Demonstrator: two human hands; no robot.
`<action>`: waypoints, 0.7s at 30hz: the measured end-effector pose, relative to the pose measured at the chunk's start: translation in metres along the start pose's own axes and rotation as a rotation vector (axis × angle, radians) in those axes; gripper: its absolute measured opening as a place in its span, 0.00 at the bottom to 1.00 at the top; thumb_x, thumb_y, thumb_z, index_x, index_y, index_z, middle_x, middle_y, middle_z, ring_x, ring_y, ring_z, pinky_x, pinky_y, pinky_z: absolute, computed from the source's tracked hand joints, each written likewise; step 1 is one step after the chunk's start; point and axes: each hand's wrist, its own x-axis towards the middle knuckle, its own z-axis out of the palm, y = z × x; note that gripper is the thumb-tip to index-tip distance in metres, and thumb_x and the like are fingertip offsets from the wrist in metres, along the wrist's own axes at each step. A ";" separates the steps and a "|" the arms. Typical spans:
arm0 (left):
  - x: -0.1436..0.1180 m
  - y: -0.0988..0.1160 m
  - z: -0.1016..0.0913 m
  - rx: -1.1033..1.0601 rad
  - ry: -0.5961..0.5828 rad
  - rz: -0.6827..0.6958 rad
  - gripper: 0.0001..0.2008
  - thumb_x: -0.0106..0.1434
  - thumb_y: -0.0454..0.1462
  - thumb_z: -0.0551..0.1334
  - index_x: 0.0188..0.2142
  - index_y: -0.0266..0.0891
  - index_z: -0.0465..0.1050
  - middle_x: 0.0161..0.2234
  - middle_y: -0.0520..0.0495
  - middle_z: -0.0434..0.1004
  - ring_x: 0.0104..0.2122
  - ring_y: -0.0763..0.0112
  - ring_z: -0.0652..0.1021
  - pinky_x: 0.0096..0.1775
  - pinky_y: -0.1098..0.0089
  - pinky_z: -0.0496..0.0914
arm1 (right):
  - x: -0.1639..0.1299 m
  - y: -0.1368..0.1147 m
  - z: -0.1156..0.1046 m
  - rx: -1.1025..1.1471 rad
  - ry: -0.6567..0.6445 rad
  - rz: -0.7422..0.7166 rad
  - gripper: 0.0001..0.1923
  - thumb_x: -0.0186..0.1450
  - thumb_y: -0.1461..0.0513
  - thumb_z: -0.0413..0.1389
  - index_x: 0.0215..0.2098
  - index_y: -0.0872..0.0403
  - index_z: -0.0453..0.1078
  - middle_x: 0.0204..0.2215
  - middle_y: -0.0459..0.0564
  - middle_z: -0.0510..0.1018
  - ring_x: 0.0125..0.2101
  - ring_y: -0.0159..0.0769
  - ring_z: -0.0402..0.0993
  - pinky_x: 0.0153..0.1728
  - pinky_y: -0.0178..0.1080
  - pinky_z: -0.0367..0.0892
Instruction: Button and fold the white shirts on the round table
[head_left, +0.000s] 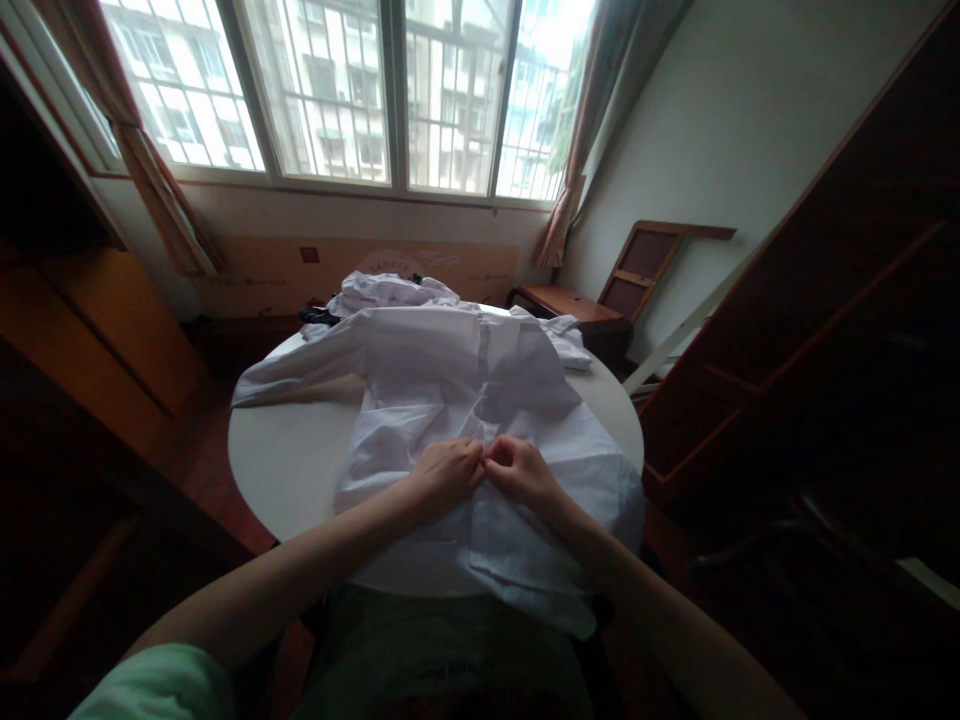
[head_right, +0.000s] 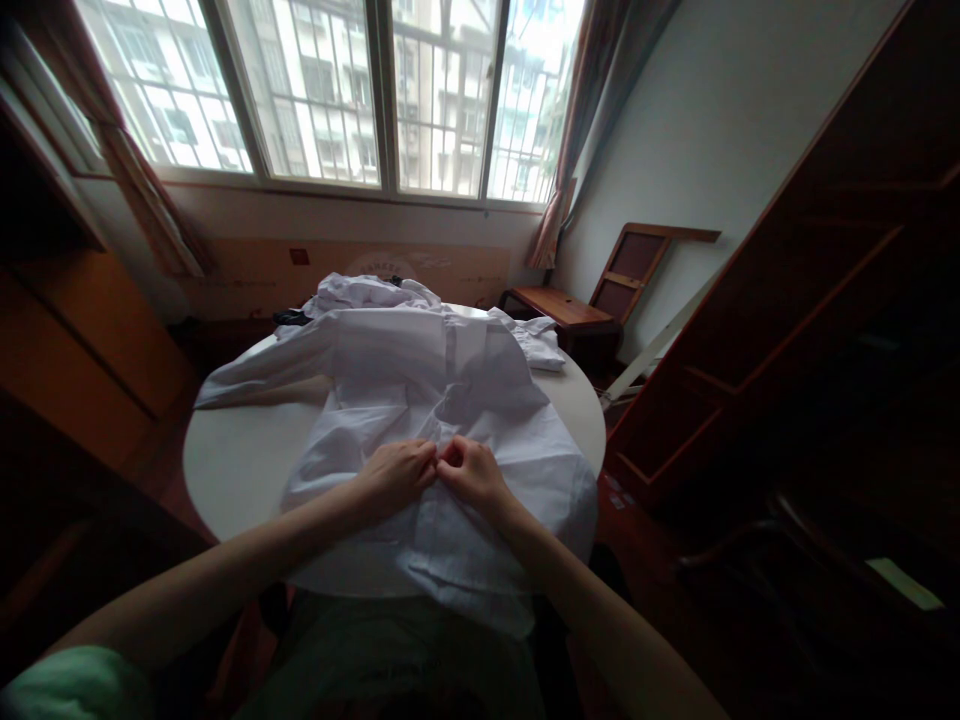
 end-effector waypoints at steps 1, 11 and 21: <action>0.000 0.000 -0.001 -0.010 0.002 0.002 0.10 0.64 0.37 0.51 0.35 0.36 0.69 0.33 0.44 0.74 0.35 0.65 0.75 0.37 0.69 0.66 | 0.000 0.001 0.000 0.010 0.003 -0.006 0.05 0.50 0.65 0.54 0.18 0.54 0.64 0.18 0.44 0.71 0.21 0.29 0.66 0.24 0.32 0.59; 0.007 -0.008 0.000 -0.230 0.047 -0.031 0.08 0.60 0.34 0.51 0.28 0.37 0.67 0.27 0.50 0.70 0.29 0.71 0.70 0.31 0.72 0.61 | 0.000 0.005 0.002 0.211 0.000 0.044 0.06 0.51 0.60 0.54 0.21 0.54 0.64 0.17 0.43 0.69 0.19 0.28 0.63 0.21 0.31 0.58; 0.015 -0.013 0.001 -0.623 0.005 -0.029 0.08 0.57 0.33 0.49 0.21 0.38 0.55 0.21 0.56 0.56 0.25 0.77 0.62 0.28 0.76 0.56 | 0.001 0.003 -0.001 0.421 -0.056 0.135 0.08 0.51 0.57 0.53 0.21 0.53 0.60 0.14 0.40 0.64 0.15 0.25 0.57 0.17 0.30 0.54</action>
